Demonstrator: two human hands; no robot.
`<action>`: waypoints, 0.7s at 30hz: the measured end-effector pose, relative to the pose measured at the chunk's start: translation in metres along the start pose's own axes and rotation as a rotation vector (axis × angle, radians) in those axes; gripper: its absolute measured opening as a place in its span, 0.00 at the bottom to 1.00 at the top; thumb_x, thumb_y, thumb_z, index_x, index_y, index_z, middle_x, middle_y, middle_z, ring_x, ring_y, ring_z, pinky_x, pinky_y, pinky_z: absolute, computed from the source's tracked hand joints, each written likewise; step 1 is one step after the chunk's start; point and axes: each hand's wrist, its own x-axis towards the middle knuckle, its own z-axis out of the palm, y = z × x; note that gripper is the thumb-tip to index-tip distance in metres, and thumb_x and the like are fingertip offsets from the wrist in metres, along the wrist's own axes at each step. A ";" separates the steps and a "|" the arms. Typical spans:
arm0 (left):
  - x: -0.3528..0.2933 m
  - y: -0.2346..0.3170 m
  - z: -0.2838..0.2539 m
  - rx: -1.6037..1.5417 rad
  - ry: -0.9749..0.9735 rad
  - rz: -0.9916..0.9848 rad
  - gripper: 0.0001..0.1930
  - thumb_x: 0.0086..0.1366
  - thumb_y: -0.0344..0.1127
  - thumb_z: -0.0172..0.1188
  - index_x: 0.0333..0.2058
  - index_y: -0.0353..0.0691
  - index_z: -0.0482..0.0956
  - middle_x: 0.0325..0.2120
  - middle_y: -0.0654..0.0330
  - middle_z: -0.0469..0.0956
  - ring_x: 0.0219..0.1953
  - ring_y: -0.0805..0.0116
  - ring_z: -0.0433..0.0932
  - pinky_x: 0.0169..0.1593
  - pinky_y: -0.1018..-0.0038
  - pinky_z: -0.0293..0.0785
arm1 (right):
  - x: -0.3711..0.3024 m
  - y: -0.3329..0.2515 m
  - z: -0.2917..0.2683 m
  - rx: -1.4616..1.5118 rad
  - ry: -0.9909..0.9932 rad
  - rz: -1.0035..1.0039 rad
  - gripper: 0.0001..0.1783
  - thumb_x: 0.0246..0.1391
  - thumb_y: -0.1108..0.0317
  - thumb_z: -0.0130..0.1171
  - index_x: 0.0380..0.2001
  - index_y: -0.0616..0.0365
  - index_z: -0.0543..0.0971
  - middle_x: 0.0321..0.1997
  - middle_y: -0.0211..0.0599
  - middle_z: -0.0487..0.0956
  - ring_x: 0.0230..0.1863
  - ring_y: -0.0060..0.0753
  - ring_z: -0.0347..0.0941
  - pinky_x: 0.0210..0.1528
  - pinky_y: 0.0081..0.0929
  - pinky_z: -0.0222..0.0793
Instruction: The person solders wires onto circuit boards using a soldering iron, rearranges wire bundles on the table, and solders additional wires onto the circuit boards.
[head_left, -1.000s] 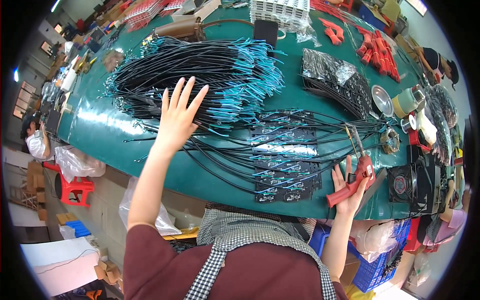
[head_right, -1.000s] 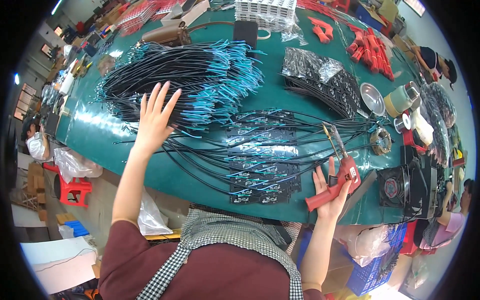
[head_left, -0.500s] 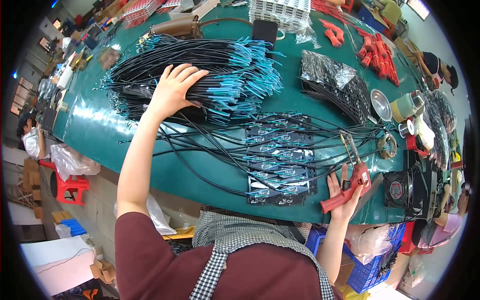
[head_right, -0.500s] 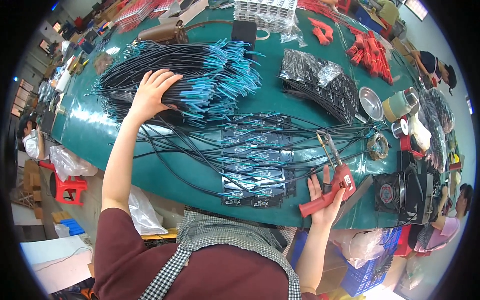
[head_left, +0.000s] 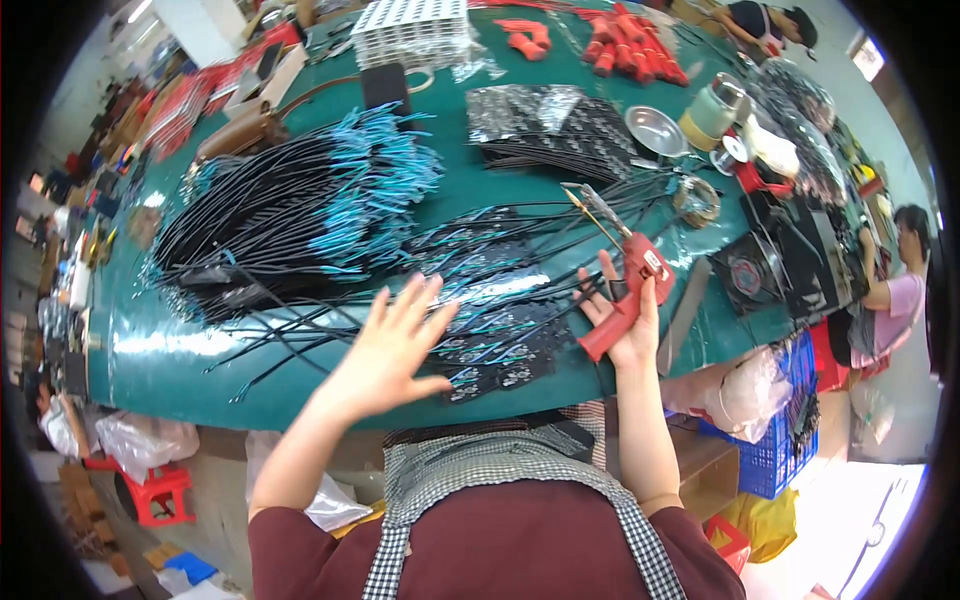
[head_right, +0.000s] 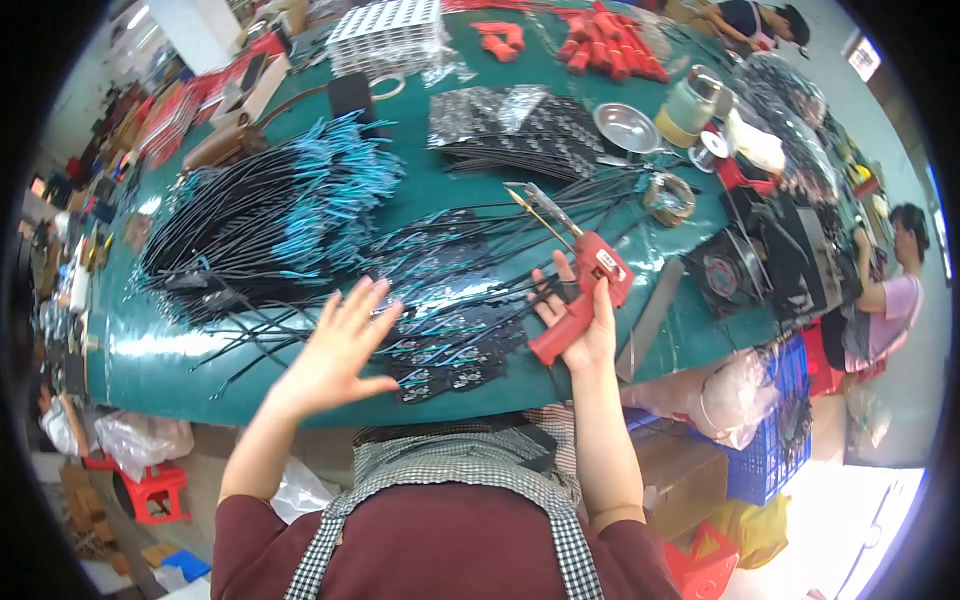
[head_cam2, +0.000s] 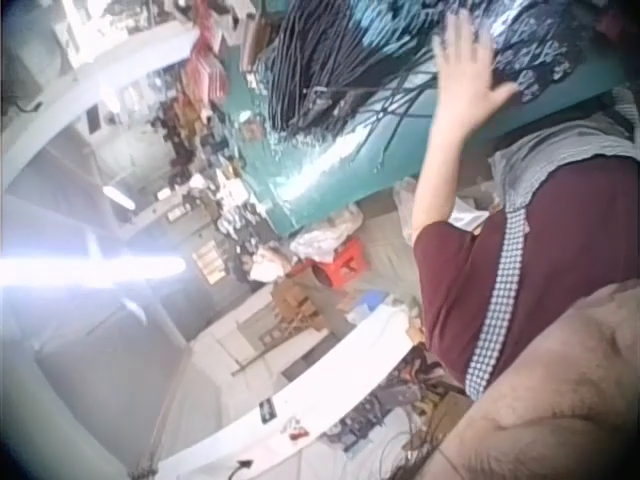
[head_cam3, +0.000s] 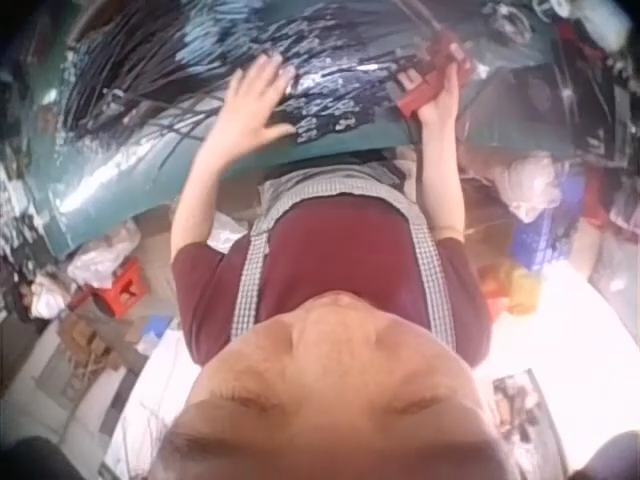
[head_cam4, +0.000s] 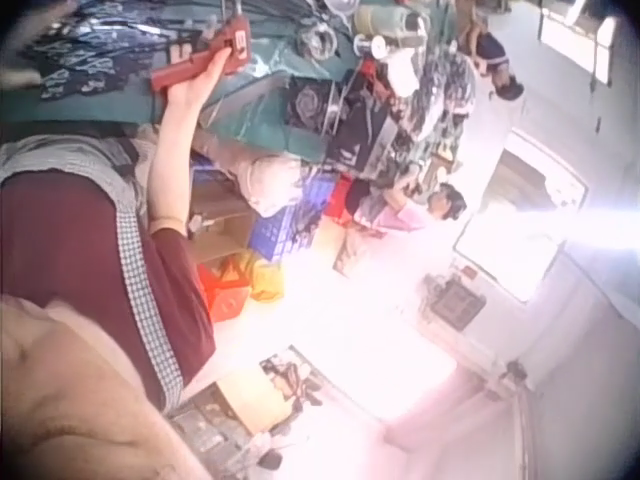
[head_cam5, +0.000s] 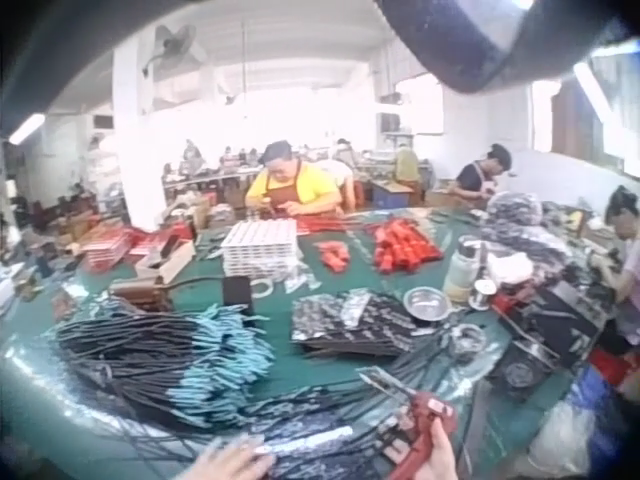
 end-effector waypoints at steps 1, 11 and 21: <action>0.004 0.012 0.010 -0.010 0.008 -0.012 0.47 0.47 0.54 0.63 0.61 0.41 0.50 0.62 0.46 0.46 0.65 0.49 0.42 0.63 0.51 0.40 | -0.002 0.000 0.006 0.032 0.014 -0.006 0.34 0.53 0.46 0.49 0.59 0.46 0.56 0.63 0.34 0.59 0.59 0.53 0.57 0.58 0.52 0.54; 0.130 0.071 0.039 0.088 0.337 -0.075 0.54 0.39 0.45 0.69 0.61 0.36 0.45 0.60 0.38 0.43 0.64 0.42 0.41 0.61 0.46 0.40 | -0.019 -0.025 0.057 0.020 -0.017 -0.111 0.33 0.55 0.46 0.47 0.60 0.45 0.56 0.63 0.36 0.59 0.60 0.58 0.55 0.57 0.56 0.55; 0.232 0.028 0.049 0.009 -0.013 -0.291 0.51 0.43 0.49 0.62 0.63 0.44 0.43 0.57 0.37 0.53 0.60 0.41 0.51 0.59 0.45 0.45 | -0.045 -0.046 -0.005 0.103 0.030 -0.179 0.33 0.53 0.46 0.50 0.60 0.42 0.56 0.62 0.34 0.60 0.62 0.59 0.51 0.57 0.63 0.52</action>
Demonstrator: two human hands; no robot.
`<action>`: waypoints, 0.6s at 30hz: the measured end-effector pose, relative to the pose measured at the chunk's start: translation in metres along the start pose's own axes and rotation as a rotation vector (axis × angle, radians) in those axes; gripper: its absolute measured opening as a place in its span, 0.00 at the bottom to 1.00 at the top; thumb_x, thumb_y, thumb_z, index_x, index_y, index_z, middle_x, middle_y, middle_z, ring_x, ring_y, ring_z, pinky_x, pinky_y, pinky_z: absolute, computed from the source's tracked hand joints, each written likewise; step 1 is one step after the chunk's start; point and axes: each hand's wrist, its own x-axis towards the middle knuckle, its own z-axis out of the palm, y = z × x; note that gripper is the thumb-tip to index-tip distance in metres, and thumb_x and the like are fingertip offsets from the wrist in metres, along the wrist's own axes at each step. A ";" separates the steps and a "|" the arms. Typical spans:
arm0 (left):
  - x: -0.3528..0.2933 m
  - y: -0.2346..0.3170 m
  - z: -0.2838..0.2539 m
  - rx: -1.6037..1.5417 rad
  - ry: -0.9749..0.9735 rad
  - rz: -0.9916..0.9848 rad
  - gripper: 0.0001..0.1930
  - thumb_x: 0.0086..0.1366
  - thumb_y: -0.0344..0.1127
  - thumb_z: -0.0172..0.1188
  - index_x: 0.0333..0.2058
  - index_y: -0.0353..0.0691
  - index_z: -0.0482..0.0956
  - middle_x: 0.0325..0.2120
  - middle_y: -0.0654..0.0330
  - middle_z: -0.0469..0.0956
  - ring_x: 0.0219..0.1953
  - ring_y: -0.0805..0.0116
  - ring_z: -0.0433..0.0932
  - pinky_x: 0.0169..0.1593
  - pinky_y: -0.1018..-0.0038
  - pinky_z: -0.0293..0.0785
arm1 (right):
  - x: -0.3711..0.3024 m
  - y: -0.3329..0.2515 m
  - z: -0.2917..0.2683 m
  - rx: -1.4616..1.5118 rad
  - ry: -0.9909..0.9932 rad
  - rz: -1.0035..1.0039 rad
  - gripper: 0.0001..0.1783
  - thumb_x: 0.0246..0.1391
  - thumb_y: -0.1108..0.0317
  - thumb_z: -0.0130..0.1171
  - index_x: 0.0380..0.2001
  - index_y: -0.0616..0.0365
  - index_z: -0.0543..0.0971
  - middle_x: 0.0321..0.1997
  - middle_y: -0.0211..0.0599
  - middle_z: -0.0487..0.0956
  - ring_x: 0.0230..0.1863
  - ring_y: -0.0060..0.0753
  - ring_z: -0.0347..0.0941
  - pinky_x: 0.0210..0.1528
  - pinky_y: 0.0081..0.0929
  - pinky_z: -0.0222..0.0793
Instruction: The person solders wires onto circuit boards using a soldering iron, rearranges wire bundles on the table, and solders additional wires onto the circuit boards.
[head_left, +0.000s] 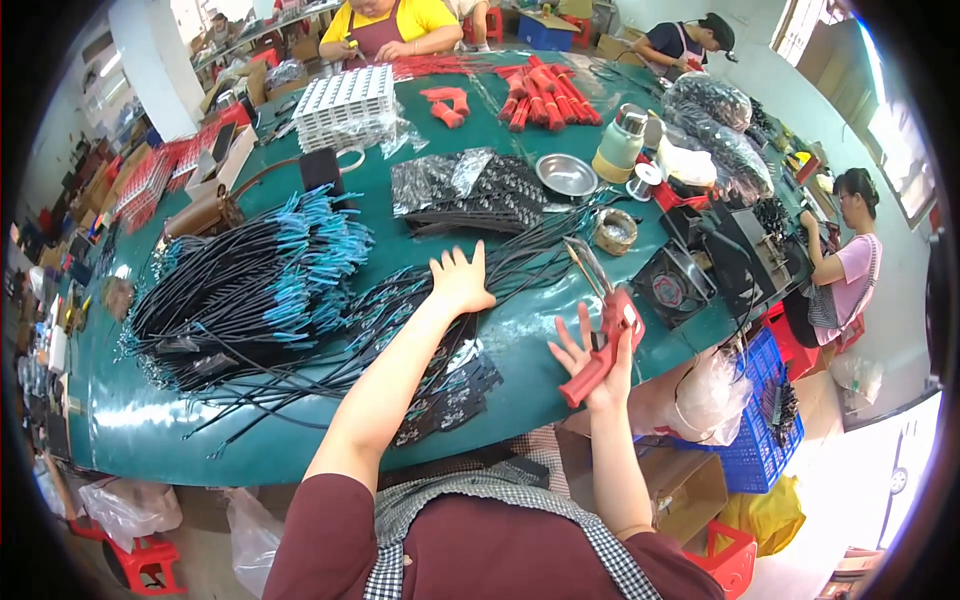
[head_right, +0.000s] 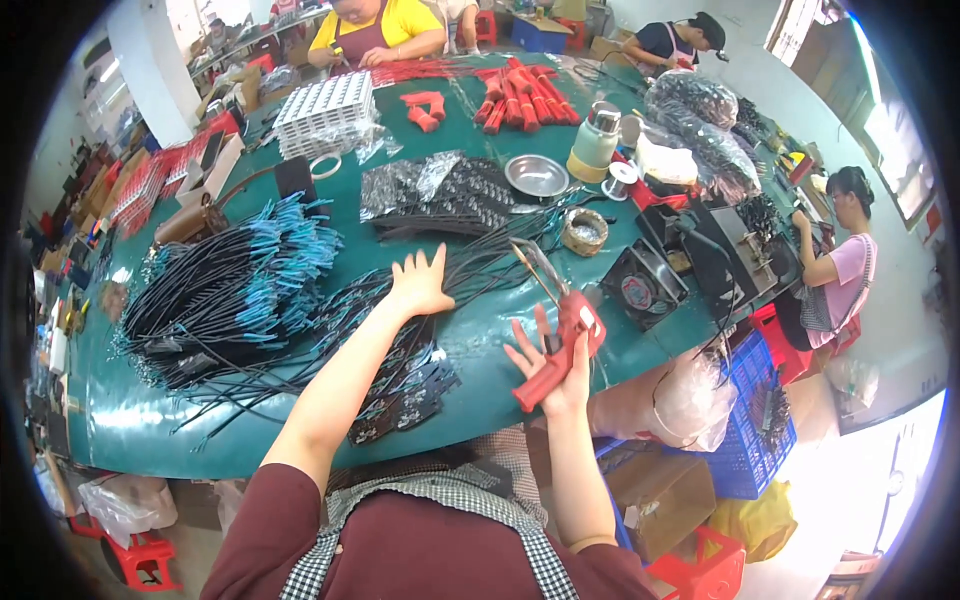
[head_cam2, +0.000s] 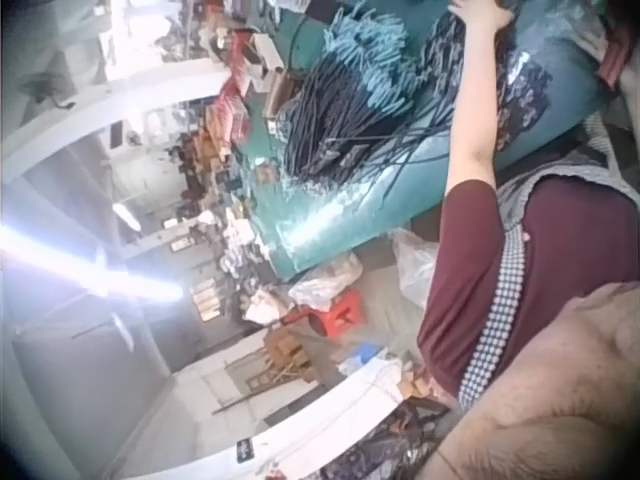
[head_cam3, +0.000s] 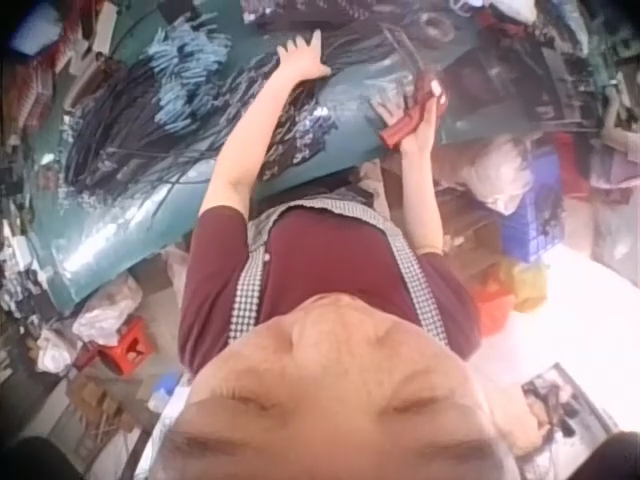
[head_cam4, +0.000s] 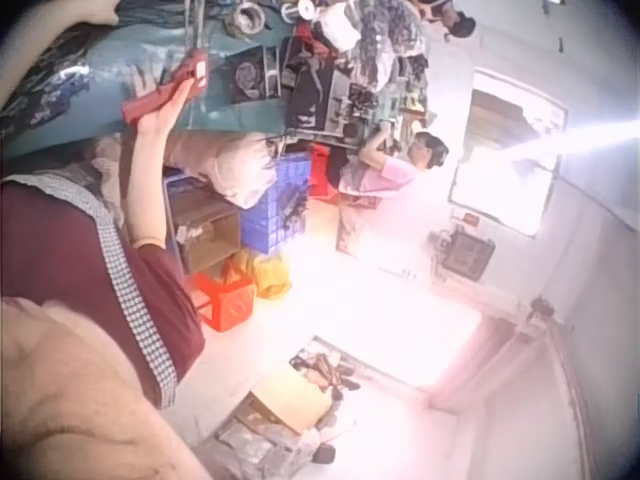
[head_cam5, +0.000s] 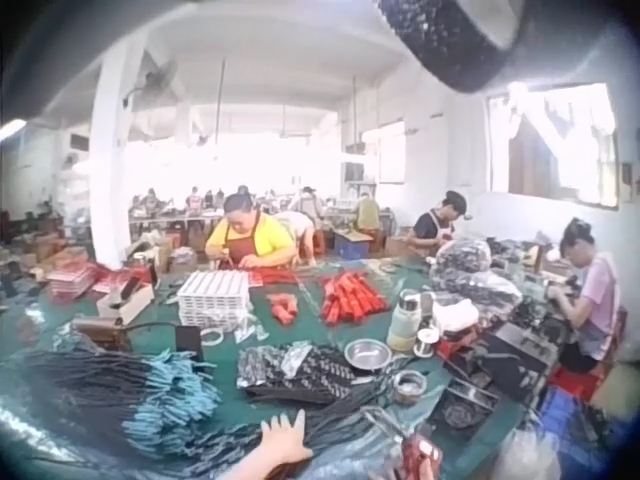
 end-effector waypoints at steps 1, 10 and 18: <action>0.006 0.002 -0.004 -0.081 -0.114 0.022 0.51 0.43 0.48 0.61 0.63 0.43 0.43 0.55 0.38 0.57 0.59 0.43 0.55 0.59 0.46 0.48 | -0.003 -0.001 -0.005 0.104 0.028 -0.012 0.34 0.52 0.45 0.51 0.59 0.41 0.57 0.62 0.35 0.60 0.63 0.59 0.50 0.57 0.63 0.52; 0.026 0.034 0.030 0.224 0.377 0.168 0.35 0.43 0.30 0.59 0.54 0.37 0.61 0.27 0.53 0.75 0.30 0.55 0.76 0.35 0.64 0.71 | -0.012 -0.015 -0.022 0.172 -0.091 -0.078 0.34 0.46 0.44 0.57 0.56 0.41 0.63 0.59 0.32 0.64 0.58 0.36 0.60 0.57 0.53 0.55; -0.002 0.015 -0.069 -0.496 0.108 0.230 0.11 0.46 0.35 0.56 0.29 0.36 0.75 0.23 0.51 0.76 0.25 0.58 0.76 0.32 0.65 0.71 | -0.054 -0.046 -0.043 0.190 -0.088 -0.166 0.32 0.48 0.44 0.56 0.53 0.46 0.65 0.56 0.30 0.67 0.55 0.33 0.64 0.56 0.49 0.57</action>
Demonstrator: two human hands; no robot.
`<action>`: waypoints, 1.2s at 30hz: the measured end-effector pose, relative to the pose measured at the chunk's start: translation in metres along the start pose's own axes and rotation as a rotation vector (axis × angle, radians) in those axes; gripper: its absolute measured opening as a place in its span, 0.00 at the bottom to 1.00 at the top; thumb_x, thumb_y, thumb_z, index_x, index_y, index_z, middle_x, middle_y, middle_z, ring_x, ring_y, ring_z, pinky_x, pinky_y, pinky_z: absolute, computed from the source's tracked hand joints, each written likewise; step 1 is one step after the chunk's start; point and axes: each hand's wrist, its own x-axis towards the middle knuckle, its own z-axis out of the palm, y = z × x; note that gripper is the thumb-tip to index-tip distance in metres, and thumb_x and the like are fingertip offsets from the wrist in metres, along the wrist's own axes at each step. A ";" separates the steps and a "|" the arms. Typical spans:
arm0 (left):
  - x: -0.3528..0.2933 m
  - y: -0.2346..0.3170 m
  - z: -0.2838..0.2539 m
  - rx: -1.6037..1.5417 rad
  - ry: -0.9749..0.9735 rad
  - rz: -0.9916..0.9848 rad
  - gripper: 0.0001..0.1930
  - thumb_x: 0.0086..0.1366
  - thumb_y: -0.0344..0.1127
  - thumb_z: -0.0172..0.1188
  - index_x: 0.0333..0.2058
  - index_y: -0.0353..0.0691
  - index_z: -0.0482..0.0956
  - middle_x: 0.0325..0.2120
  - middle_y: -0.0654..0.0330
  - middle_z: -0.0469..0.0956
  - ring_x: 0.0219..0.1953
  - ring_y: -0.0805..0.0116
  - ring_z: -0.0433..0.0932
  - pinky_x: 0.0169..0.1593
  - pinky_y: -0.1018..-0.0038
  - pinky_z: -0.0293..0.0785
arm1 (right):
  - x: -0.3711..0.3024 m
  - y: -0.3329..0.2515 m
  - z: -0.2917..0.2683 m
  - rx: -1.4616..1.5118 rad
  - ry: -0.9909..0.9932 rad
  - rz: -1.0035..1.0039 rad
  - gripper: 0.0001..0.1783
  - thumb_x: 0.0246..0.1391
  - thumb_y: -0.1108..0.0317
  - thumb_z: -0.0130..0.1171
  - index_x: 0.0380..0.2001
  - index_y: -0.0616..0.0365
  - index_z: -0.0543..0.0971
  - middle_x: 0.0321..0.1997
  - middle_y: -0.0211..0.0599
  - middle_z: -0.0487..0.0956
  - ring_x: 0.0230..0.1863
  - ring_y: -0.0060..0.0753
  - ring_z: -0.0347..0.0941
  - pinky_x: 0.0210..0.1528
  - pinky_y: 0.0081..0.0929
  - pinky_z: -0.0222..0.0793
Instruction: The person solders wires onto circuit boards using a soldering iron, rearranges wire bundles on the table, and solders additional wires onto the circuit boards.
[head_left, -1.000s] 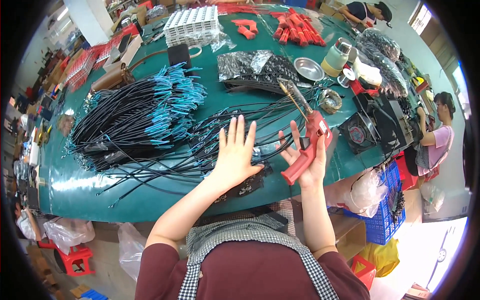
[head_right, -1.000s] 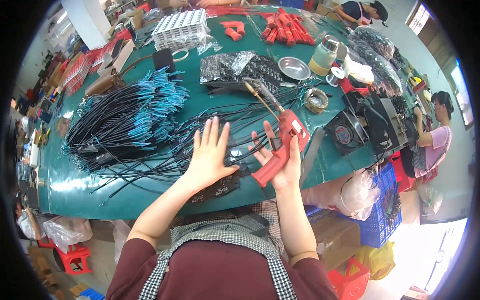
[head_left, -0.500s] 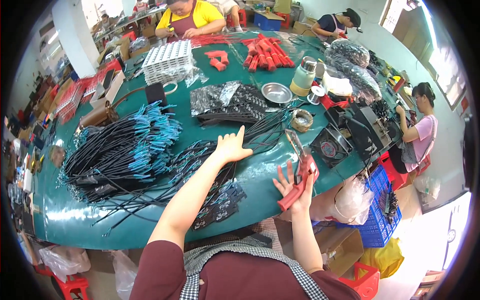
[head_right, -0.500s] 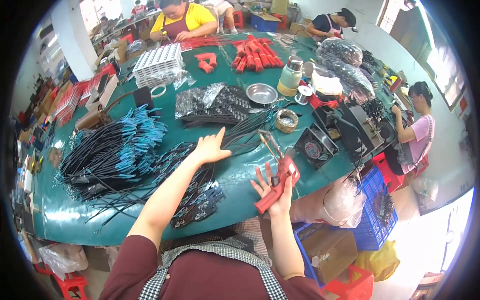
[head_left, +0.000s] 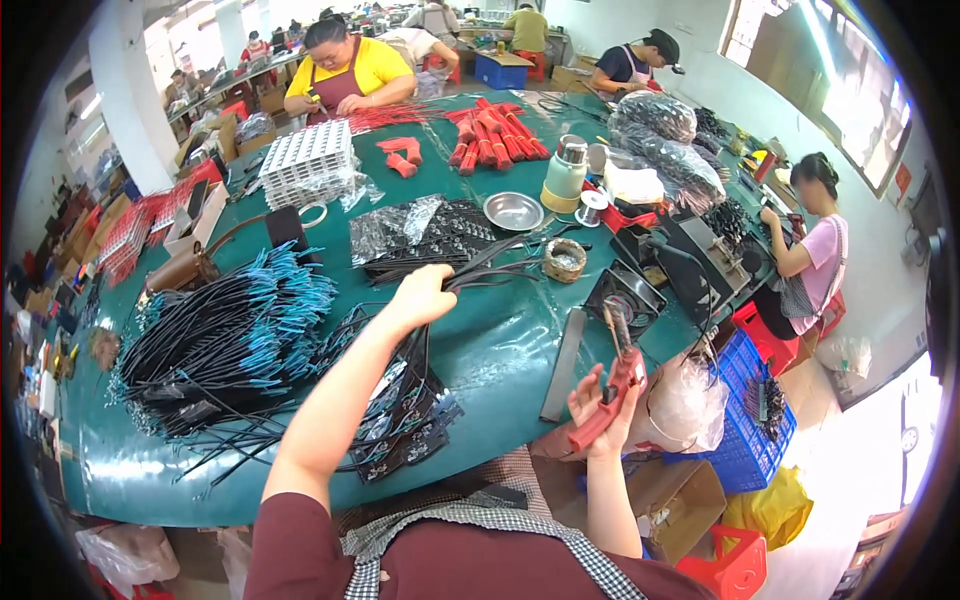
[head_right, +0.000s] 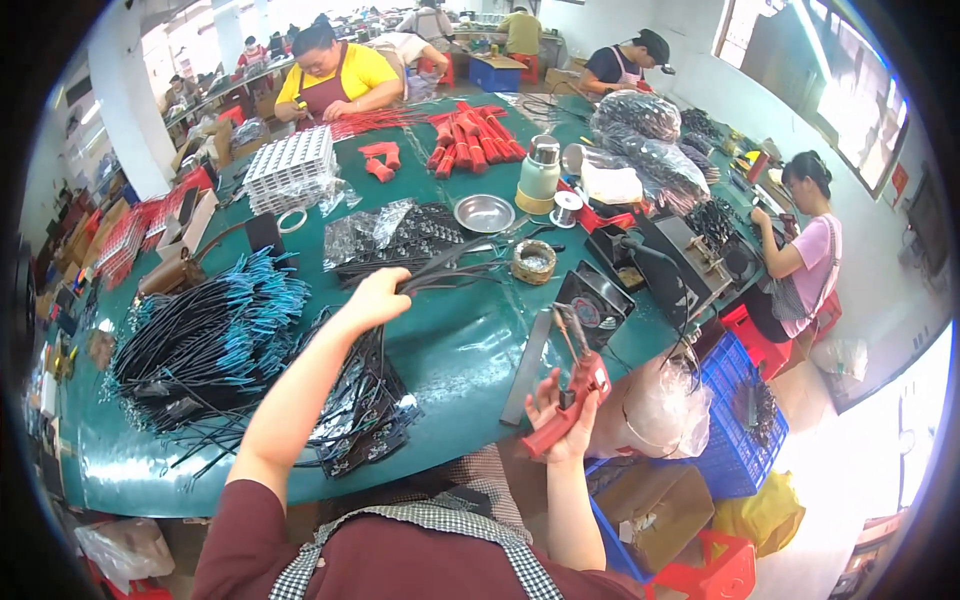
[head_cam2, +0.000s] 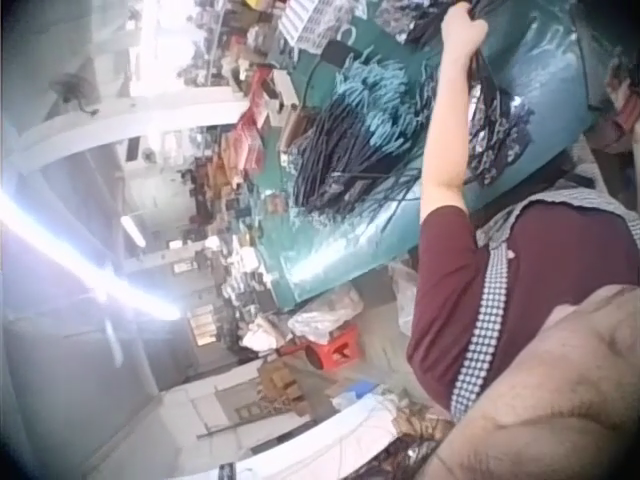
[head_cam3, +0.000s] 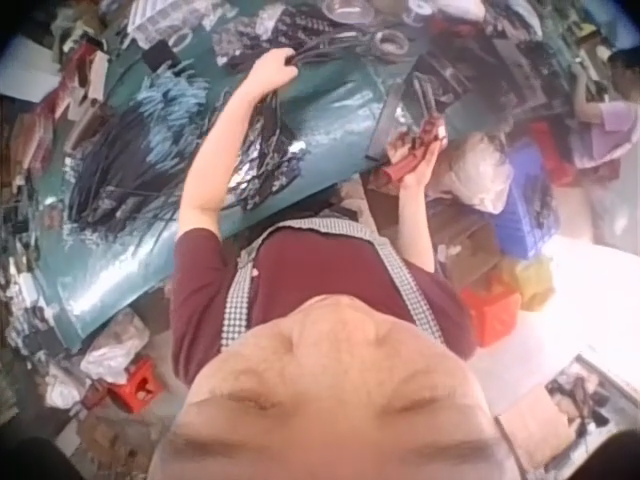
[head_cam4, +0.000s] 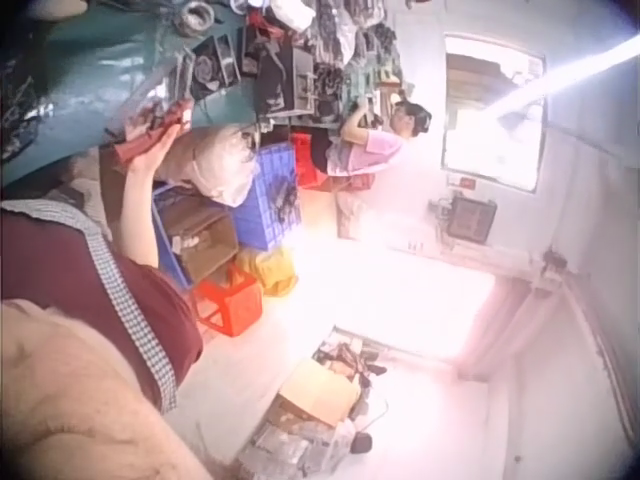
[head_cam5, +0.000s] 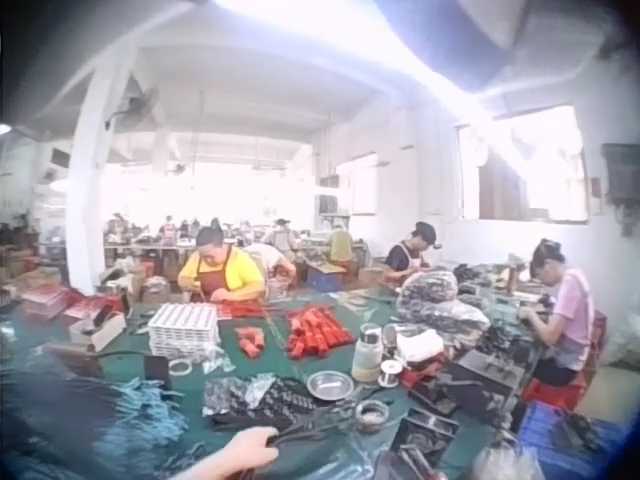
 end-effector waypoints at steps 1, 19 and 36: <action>-0.006 0.004 -0.016 -0.135 -0.081 -0.018 0.11 0.47 0.36 0.58 0.29 0.35 0.75 0.20 0.53 0.76 0.20 0.64 0.76 0.28 0.69 0.71 | -0.003 -0.002 0.000 0.040 -0.023 0.002 0.32 0.48 0.43 0.55 0.53 0.47 0.65 0.55 0.29 0.67 0.55 0.32 0.64 0.56 0.49 0.57; -0.193 0.113 -0.238 -0.485 0.506 0.388 0.17 0.66 0.44 0.46 0.19 0.45 0.61 0.14 0.71 0.57 0.13 0.83 0.55 0.17 0.83 0.47 | 0.032 0.016 0.016 0.033 -0.204 0.057 0.29 0.51 0.53 0.57 0.56 0.41 0.64 0.51 0.31 0.67 0.47 0.30 0.67 0.48 0.45 0.64; -0.562 0.125 -0.295 0.016 1.490 0.197 0.14 0.65 0.40 0.47 0.23 0.40 0.64 0.16 0.68 0.60 0.14 0.80 0.57 0.18 0.83 0.51 | 0.059 0.102 0.020 0.122 -0.186 0.417 0.25 0.52 0.59 0.57 0.53 0.49 0.66 0.45 0.31 0.71 0.41 0.27 0.69 0.47 0.35 0.64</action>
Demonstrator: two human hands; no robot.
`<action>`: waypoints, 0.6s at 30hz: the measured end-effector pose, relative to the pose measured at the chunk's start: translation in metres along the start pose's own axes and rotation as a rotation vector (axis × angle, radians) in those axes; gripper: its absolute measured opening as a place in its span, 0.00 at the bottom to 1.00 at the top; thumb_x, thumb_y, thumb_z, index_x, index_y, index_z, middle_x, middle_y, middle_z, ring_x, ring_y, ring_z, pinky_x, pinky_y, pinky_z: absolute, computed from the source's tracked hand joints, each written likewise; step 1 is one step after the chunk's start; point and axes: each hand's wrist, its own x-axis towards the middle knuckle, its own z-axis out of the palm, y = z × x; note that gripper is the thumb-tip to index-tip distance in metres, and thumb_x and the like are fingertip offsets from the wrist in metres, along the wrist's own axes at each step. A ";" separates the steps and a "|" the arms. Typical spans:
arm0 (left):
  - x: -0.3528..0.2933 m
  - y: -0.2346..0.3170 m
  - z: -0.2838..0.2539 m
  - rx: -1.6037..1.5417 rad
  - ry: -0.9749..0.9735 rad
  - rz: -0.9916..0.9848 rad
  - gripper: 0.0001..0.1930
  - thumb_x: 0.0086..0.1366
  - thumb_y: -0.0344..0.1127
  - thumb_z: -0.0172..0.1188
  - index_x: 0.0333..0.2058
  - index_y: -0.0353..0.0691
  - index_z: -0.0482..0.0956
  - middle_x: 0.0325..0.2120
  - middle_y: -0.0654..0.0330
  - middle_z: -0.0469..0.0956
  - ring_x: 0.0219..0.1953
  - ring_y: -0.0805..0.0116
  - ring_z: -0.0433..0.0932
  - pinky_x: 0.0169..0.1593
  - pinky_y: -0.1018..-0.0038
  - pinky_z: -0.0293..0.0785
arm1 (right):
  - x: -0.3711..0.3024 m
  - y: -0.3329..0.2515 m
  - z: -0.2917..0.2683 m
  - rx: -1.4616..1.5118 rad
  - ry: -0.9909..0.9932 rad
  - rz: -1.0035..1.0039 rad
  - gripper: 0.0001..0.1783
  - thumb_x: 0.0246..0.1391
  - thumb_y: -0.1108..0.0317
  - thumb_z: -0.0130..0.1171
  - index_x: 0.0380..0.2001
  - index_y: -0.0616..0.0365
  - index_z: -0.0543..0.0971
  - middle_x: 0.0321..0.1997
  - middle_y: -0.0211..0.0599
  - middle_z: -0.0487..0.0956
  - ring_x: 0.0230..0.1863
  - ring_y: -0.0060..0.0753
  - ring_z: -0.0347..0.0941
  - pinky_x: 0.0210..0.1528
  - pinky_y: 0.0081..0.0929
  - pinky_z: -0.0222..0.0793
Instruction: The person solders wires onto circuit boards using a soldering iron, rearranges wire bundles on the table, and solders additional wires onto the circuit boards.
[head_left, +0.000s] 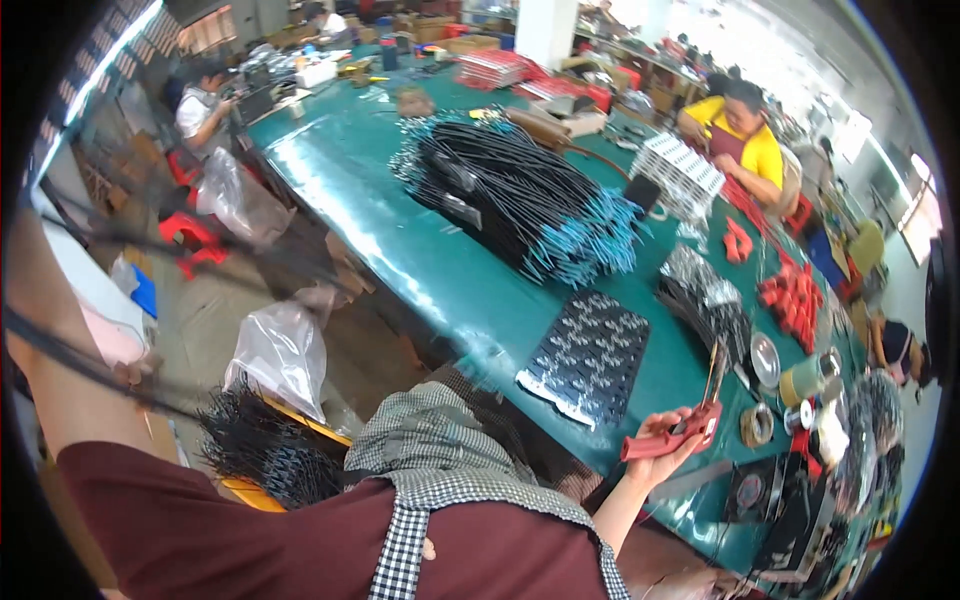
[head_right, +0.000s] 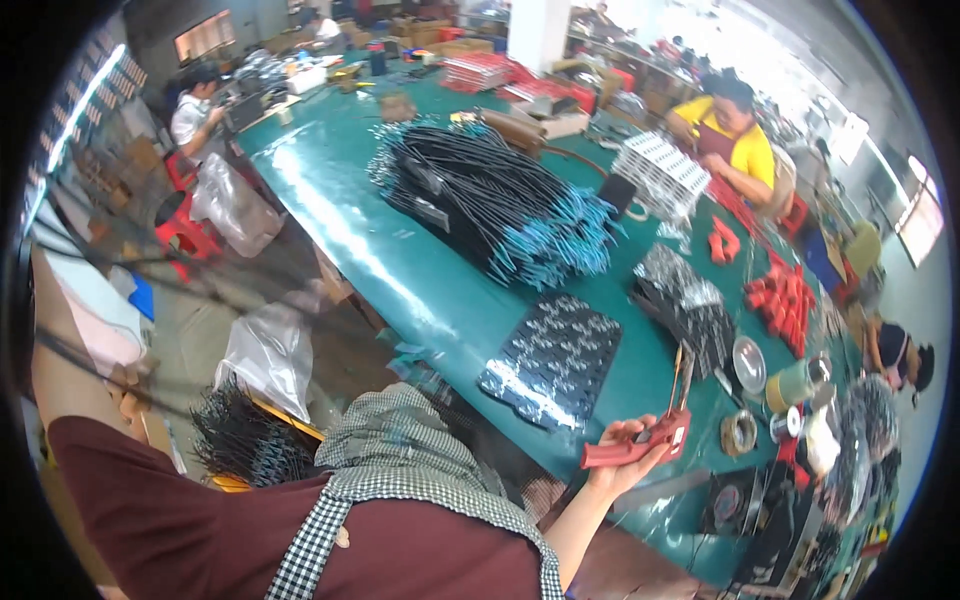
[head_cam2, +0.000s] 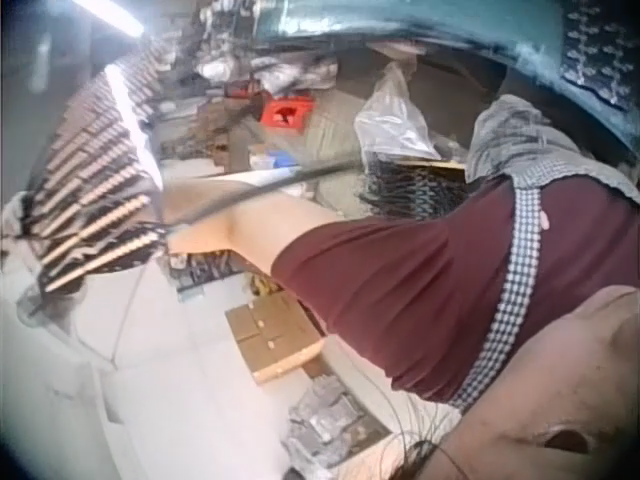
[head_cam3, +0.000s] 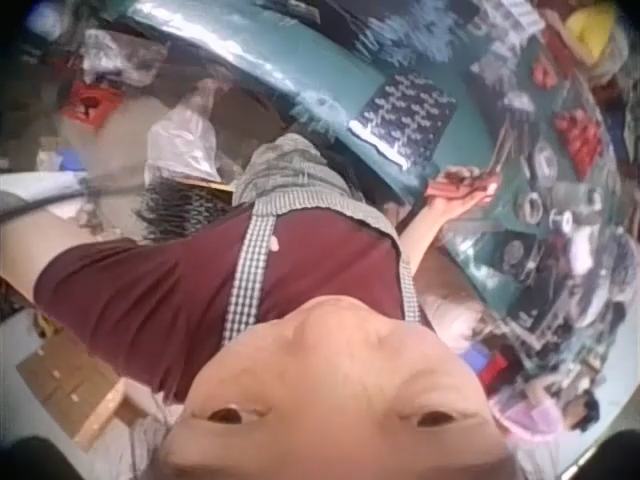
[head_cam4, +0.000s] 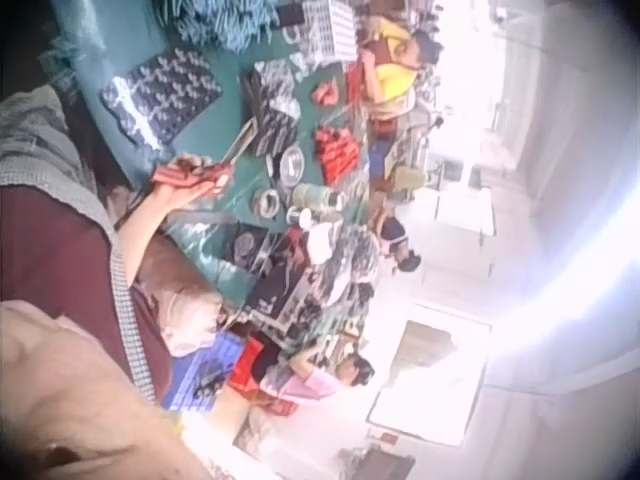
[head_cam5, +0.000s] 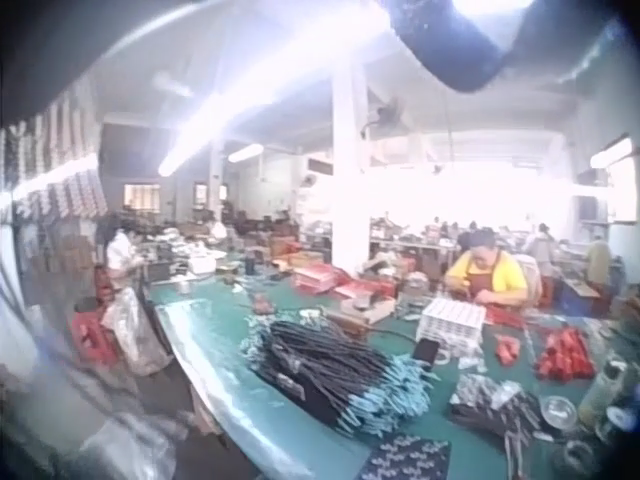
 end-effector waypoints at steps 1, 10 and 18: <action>-0.011 0.033 -0.013 0.060 0.059 0.041 0.13 0.65 0.40 0.47 0.23 0.40 0.64 0.16 0.68 0.60 0.14 0.80 0.58 0.18 0.83 0.51 | 0.003 0.004 -0.006 0.019 -0.051 0.042 0.24 0.53 0.59 0.56 0.53 0.49 0.66 0.44 0.30 0.71 0.40 0.26 0.69 0.46 0.34 0.65; -0.129 0.133 -0.096 0.387 0.509 0.164 0.12 0.64 0.38 0.48 0.25 0.37 0.66 0.17 0.66 0.62 0.15 0.79 0.59 0.18 0.82 0.53 | 0.011 0.002 -0.026 0.034 0.198 0.127 0.26 0.49 0.63 0.60 0.53 0.45 0.67 0.41 0.25 0.72 0.29 0.22 0.68 0.31 0.15 0.68; -0.293 0.221 -0.095 1.143 0.974 0.060 0.10 0.65 0.35 0.48 0.25 0.40 0.63 0.15 0.68 0.59 0.15 0.81 0.57 0.17 0.83 0.50 | 0.023 -0.024 -0.046 -0.253 0.032 0.096 0.28 0.52 0.63 0.55 0.56 0.54 0.63 0.44 0.28 0.70 0.37 0.21 0.64 0.37 0.16 0.62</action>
